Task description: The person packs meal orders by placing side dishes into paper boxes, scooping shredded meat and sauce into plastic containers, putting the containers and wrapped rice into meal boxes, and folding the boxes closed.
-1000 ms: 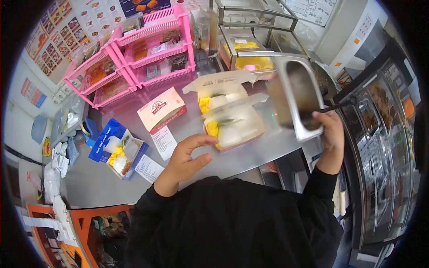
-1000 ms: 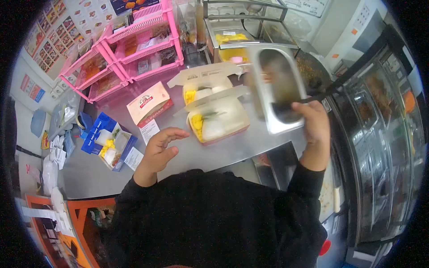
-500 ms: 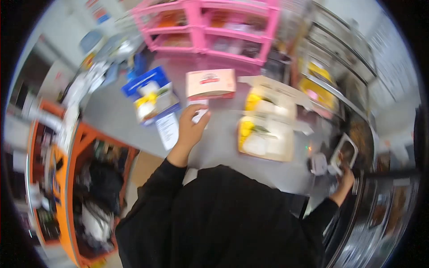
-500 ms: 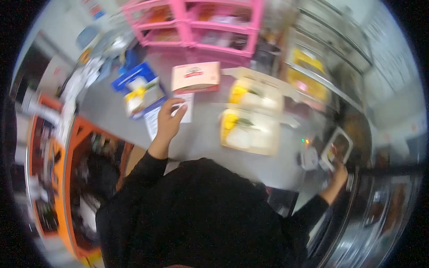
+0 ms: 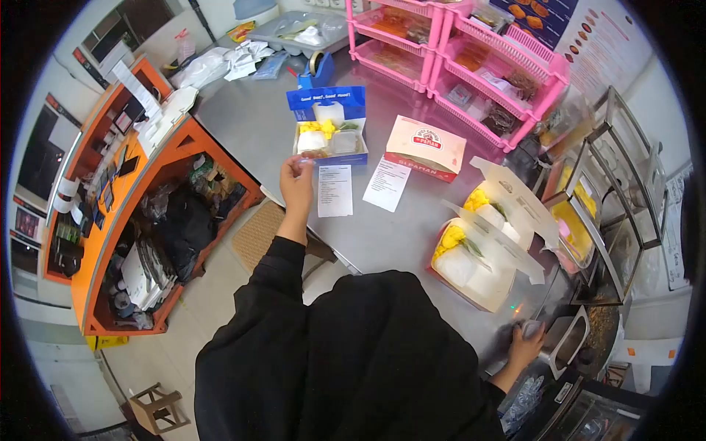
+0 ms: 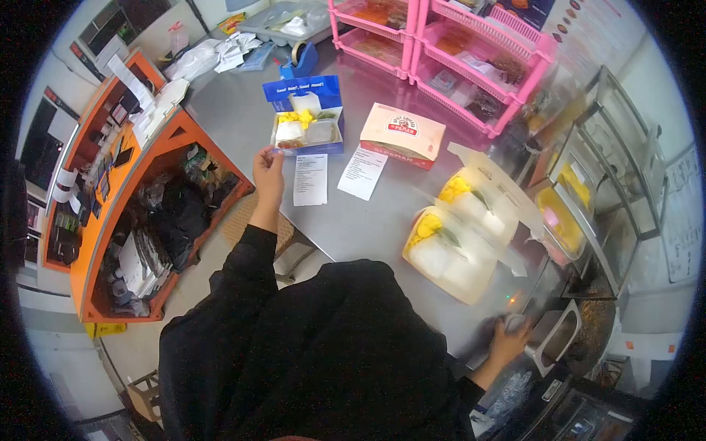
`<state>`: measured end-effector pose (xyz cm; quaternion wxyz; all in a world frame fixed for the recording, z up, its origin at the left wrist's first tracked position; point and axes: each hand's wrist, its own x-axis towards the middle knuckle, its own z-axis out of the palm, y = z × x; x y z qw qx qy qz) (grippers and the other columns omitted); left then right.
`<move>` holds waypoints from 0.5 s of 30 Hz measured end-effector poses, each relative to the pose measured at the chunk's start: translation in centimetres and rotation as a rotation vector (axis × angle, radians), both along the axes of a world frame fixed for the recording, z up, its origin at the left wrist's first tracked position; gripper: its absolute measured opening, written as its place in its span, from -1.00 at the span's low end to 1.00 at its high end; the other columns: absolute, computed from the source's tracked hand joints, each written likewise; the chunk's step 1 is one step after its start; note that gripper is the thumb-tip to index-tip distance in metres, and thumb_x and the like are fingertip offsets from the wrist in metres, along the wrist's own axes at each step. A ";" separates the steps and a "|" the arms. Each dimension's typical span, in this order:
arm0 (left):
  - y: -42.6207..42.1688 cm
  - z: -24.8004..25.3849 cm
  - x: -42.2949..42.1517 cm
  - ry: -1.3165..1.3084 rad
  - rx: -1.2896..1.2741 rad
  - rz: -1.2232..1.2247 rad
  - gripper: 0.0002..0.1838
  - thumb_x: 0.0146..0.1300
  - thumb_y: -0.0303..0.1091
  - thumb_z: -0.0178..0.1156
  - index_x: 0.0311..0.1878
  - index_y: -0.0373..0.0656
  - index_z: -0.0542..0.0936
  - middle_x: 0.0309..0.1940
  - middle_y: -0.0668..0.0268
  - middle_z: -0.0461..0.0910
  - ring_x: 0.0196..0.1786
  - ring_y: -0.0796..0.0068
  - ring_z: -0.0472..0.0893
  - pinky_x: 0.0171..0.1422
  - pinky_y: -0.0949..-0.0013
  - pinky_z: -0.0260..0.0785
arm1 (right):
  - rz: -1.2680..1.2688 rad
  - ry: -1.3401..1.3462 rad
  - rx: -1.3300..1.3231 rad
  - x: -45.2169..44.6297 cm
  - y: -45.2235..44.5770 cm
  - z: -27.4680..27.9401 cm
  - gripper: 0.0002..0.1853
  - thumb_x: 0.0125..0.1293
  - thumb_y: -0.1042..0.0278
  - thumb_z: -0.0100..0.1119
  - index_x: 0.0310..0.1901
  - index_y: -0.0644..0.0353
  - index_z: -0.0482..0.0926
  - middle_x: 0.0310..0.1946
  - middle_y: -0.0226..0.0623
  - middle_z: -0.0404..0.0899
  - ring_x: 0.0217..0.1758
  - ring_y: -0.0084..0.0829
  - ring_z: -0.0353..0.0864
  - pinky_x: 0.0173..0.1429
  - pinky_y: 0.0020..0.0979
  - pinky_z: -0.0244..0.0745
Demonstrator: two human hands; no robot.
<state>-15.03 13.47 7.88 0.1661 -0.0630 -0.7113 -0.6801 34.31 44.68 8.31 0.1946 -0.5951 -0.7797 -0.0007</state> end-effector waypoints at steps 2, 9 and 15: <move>-1.0 0.4 -1.3 -0.049 0.059 0.038 -0.70 0.09 -0.40 0.20 -0.12 -0.27 0.42 -0.45 0.41 0.46 -0.37 0.66 0.41 -0.26 0.58 0.27 | -0.018 -0.024 -0.075 -0.6 0.6 0.2 -0.28 -0.14 0.19 0.19 0.16 0.13 0.24 0.08 0.08 0.29 0.11 0.07 0.30 0.13 -0.09 0.25; -4.7 -0.9 -7.2 -0.123 -0.082 0.229 -0.58 0.04 -0.35 0.26 -0.06 -0.30 0.38 -0.32 0.32 0.46 -0.28 0.57 0.43 -0.20 0.51 0.28 | -0.037 0.565 -0.410 1.9 -1.6 2.8 -0.31 -0.14 0.34 0.22 0.11 0.15 0.18 -0.21 -0.23 0.37 -0.11 -0.29 0.38 -0.05 -0.35 0.33; -1.6 0.5 -13.4 0.123 -0.336 -0.108 0.04 -0.23 -0.24 0.43 0.29 -0.26 0.00 0.14 0.02 0.21 0.14 0.15 0.30 0.19 0.24 0.21 | 0.675 0.923 -0.736 -11.1 -10.9 15.3 -0.31 -0.23 0.30 0.35 -0.07 0.08 0.12 -0.23 -0.32 0.23 -0.26 -0.52 0.29 -0.37 -0.55 0.30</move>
